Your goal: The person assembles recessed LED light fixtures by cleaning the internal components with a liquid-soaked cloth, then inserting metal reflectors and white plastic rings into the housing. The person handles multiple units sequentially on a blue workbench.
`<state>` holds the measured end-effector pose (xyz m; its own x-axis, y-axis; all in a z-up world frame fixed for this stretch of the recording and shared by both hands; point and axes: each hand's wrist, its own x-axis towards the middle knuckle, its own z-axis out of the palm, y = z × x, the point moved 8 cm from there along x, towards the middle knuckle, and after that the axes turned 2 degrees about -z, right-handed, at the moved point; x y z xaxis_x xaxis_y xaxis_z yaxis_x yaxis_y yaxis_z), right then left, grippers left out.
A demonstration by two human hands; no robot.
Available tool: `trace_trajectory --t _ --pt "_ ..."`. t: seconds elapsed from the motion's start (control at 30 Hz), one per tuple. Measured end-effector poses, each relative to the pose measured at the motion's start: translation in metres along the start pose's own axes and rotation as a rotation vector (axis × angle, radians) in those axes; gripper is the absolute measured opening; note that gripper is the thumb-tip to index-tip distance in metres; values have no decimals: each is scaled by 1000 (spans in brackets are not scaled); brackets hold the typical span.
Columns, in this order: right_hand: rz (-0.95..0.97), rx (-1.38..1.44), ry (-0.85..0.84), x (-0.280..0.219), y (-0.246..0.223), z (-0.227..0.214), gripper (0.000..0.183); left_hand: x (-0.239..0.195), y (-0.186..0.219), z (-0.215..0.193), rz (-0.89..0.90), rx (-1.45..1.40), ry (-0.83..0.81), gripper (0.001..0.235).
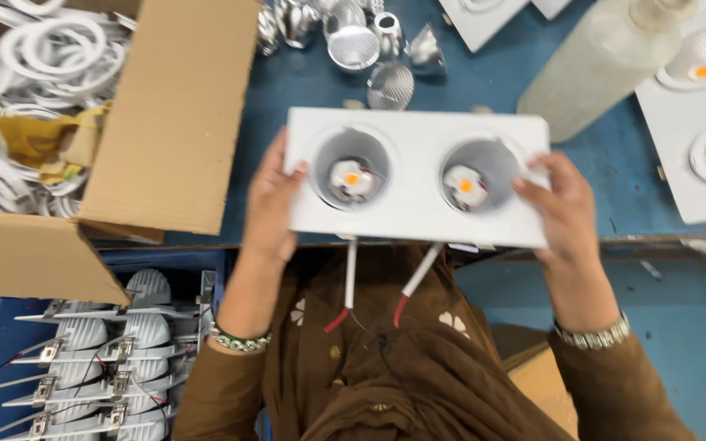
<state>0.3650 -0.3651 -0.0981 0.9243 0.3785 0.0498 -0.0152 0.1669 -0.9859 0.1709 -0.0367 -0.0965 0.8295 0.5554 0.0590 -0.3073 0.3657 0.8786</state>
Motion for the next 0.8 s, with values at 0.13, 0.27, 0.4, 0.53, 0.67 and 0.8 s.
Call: trace_trajectory --t 0.13,0.27,0.4,0.53,0.67,0.8 --pt "-50 228 61 -20 0 -37 25 6 11 28 57 378 -164 50" --pt "-49 303 58 -19 9 -59 24 34 61 37 417 1069 -58 23" --pt "-19 291 73 -8 14 -61 22 87 62 90 582 1301 -257 38" --pt "10 228 80 2 14 -58 22 148 -3 156 621 1609 -618 55" --pt "22 278 41 -1 10 -53 21 197 -72 165 451 2051 -758 55" --pt "33 319 31 0 8 -44 20 228 -95 136 359 2126 -617 53"
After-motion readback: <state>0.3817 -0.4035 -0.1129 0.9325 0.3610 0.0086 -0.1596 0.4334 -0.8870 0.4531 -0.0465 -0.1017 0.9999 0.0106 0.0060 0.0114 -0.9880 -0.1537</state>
